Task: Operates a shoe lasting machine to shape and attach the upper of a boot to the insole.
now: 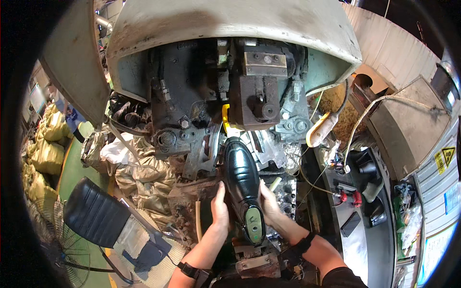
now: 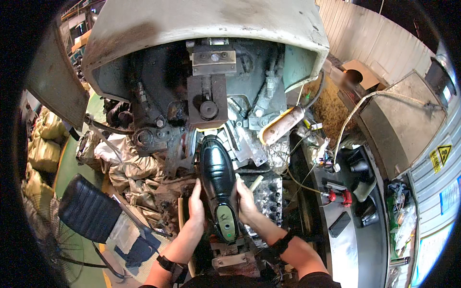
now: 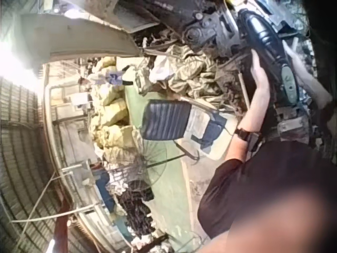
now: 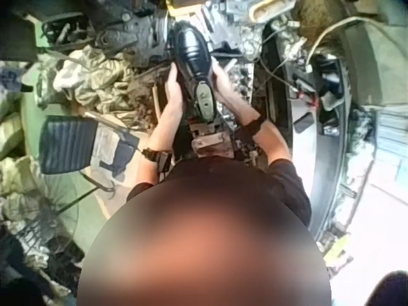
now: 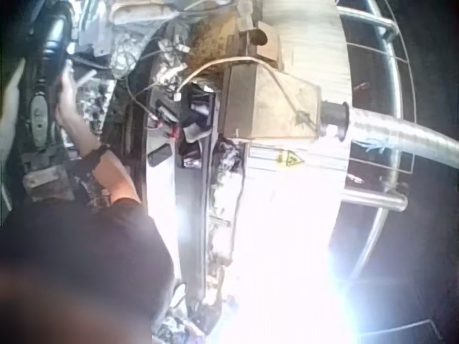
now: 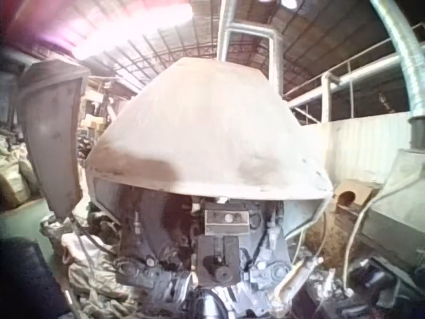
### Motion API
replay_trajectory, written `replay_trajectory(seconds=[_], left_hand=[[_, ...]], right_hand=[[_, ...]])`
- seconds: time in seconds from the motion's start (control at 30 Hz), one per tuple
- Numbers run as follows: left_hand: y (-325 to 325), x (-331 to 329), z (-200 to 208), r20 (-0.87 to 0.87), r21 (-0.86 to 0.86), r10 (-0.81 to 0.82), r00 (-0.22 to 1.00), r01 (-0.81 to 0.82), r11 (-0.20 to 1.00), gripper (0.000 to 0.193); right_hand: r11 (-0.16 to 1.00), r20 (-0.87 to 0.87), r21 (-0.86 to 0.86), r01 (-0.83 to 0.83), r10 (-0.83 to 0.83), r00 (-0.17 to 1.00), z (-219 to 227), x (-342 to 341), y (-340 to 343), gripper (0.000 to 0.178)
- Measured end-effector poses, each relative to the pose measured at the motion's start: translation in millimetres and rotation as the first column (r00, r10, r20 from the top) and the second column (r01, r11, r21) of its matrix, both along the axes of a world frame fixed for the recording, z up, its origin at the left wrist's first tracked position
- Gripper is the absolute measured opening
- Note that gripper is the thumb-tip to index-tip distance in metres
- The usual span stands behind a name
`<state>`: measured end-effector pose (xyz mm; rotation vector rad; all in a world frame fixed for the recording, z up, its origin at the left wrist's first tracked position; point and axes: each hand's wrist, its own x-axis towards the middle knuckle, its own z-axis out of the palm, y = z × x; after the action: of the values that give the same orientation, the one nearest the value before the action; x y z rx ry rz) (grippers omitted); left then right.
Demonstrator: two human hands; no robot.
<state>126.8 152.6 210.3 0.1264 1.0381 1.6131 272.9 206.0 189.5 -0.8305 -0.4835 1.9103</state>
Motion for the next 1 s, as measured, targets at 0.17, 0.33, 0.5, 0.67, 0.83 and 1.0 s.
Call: replay_trajectory(seconds=[0.17, 0.33, 0.5, 0.67, 0.83, 1.0], left_hand=[[-1.4, 16.3, 26.5, -0.017, -0.092, 0.108, 0.994, -0.109, 0.99, 0.045], [-2.6, 15.7, 10.8, -0.094, -0.094, 0.125, 0.988, -0.134, 0.987, 0.041], [-9.6, 20.7, 21.3, -0.145, -0.148, 0.093, 0.985, -0.115, 0.982, 0.055], [-3.1, 19.8, 31.6, -0.065, -0.14, 0.154, 0.986, -0.162, 0.977, 0.044], [0.0, 14.0, 27.5, 0.03, -0.118, 0.106, 0.994, -0.102, 0.988, 0.051], [1.9, 14.7, 29.4, -0.014, -0.146, 0.12, 0.993, -0.12, 0.982, 0.05]], right_hand=[[0.984, 0.075, 0.072, 0.165, -0.17, 0.983, -3.6, -0.8, -8.9, 0.029], [0.978, 0.054, 0.1, 0.185, -0.191, 0.98, -2.7, -4.4, -12.3, 0.032], [0.987, 0.123, 0.062, 0.146, -0.152, 0.981, -3.3, 2.8, -14.8, 0.03], [0.992, 0.114, 0.044, 0.12, -0.124, 0.986, 9.0, -0.3, -11.9, 0.028], [0.994, 0.13, -0.025, 0.104, -0.1, 0.987, 12.5, -4.7, -6.7, 0.021], [0.993, 0.144, -0.018, 0.114, -0.11, 0.983, 13.3, -4.9, -6.6, 0.023]])
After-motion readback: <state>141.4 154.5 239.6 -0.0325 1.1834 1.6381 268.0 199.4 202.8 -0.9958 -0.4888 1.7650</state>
